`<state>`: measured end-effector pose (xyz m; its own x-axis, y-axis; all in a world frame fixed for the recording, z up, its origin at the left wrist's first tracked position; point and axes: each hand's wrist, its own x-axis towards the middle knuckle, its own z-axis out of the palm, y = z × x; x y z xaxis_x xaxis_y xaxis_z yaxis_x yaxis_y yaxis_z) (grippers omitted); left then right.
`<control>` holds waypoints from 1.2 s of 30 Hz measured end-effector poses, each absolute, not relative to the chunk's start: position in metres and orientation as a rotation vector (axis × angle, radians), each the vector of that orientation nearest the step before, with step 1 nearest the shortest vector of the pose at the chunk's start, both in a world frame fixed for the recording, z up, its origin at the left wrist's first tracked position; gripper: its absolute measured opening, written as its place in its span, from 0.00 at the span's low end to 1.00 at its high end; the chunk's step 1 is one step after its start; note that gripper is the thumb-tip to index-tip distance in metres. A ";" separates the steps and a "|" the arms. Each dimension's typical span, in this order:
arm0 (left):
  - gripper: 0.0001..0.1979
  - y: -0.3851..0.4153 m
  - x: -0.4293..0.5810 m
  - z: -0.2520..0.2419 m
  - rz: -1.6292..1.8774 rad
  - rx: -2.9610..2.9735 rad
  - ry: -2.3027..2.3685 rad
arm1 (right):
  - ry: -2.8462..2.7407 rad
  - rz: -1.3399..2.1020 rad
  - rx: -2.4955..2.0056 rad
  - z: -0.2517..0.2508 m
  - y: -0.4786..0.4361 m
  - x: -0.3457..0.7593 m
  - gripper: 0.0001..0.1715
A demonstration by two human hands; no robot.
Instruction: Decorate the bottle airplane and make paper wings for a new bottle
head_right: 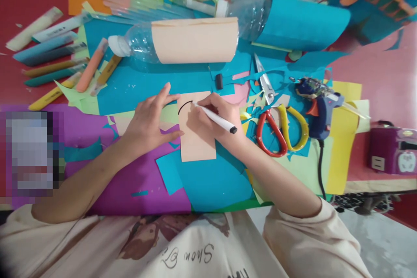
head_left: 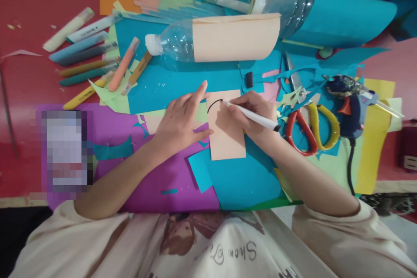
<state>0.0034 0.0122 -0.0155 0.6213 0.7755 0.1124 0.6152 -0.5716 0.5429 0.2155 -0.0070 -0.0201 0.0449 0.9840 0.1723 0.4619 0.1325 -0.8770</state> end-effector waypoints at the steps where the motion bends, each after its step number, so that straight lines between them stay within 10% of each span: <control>1: 0.47 0.012 0.003 -0.016 0.476 2.385 1.103 | -1.552 0.771 -1.459 -0.020 -0.007 0.215 0.09; 36: 0.50 0.013 0.003 -0.016 0.425 2.393 1.131 | -1.440 0.800 -1.787 0.020 0.002 0.230 0.13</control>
<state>0.0033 0.0130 -0.0158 0.6146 0.7847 0.0807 0.6436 -0.5580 0.5238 0.2299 0.0022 0.0198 0.1930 0.9804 -0.0386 0.5509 -0.1408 -0.8226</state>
